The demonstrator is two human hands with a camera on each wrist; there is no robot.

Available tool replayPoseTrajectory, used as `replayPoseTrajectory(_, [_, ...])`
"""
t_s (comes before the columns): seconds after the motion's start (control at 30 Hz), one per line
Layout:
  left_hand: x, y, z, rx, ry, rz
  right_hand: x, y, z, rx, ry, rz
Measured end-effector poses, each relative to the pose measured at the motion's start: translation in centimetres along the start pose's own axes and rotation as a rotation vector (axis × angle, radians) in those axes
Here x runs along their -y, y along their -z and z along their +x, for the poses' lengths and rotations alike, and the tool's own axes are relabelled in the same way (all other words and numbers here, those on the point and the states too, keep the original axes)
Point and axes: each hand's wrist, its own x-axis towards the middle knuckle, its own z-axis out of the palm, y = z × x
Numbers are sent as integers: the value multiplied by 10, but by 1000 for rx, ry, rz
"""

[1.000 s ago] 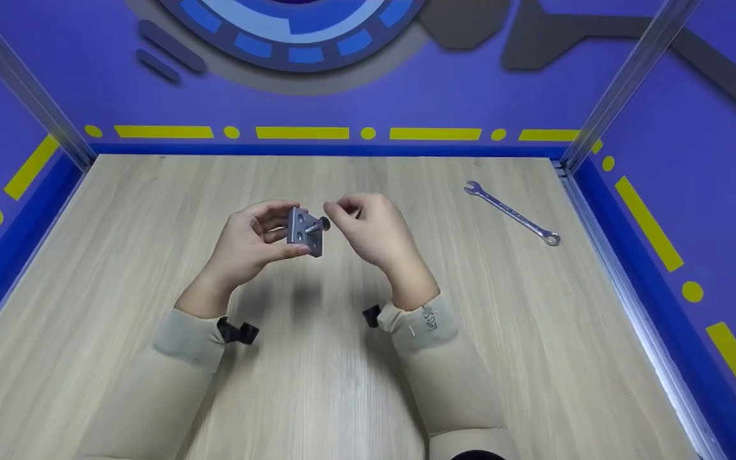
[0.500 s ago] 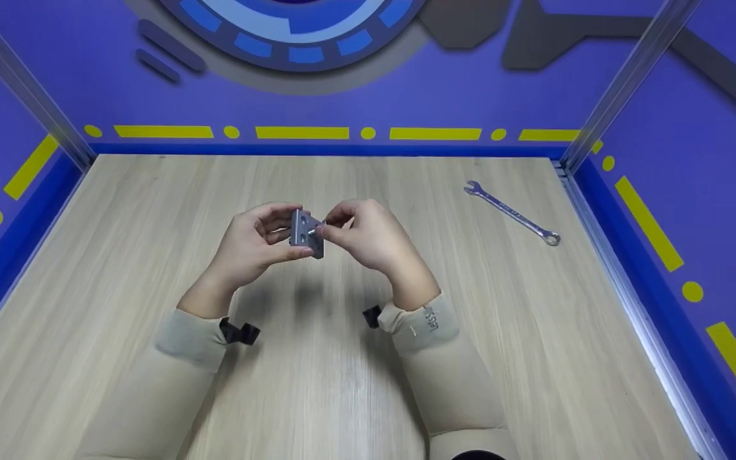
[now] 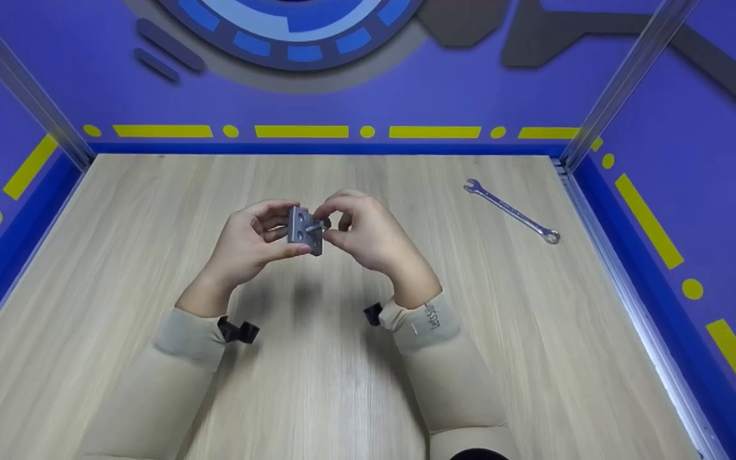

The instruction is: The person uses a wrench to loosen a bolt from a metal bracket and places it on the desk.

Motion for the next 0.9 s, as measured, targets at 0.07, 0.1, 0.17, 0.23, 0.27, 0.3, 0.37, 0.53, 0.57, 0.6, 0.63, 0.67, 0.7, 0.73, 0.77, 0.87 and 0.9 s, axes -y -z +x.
replayPoseTrajectory(0.07, [0,0,0,2,-3,5,0,1,0,-7,-32,-3])
replayPoseTrajectory(0.1, [0,0,0,2,-3,8,0,2,0,-14,-54,-3])
replayPoseTrajectory(0.17, [0,0,0,2,-4,14,0,2,1,-33,-116,-12])
replayPoseTrajectory(0.23, [0,-1,0,2,-6,15,0,2,2,-52,-197,-30])
replayPoseTrajectory(0.27, [0,-1,0,3,-7,15,0,1,3,-57,-237,-37])
replayPoseTrajectory(0.3, [0,-2,0,4,-6,14,0,1,3,-54,-273,-43])
replayPoseTrajectory(0.37, [0,-3,0,11,-5,17,0,0,4,-40,-326,-64])
replayPoseTrajectory(0.53, [1,-5,0,14,-5,31,2,-2,6,1,-346,-85])
replayPoseTrajectory(0.57, [1,-5,0,12,-7,36,2,-2,6,6,-340,-86])
replayPoseTrajectory(0.6, [1,-5,0,9,-9,40,1,-2,6,8,-334,-80])
replayPoseTrajectory(0.63, [2,-5,0,7,-11,45,1,-2,5,10,-327,-71])
replayPoseTrajectory(0.67, [2,-4,0,5,-12,49,1,-1,5,13,-313,-65])
replayPoseTrajectory(0.7, [2,-4,0,5,-13,54,1,-1,5,15,-293,-62])
replayPoseTrajectory(0.73, [2,-4,0,6,-13,57,0,0,5,16,-274,-60])
replayPoseTrajectory(0.77, [2,-4,0,7,-13,60,0,0,4,17,-252,-60])
replayPoseTrajectory(0.87, [2,-3,0,12,-11,67,-1,2,4,13,-196,-61])
replayPoseTrajectory(0.9, [2,-3,0,13,-9,68,-1,2,3,13,-185,-59])
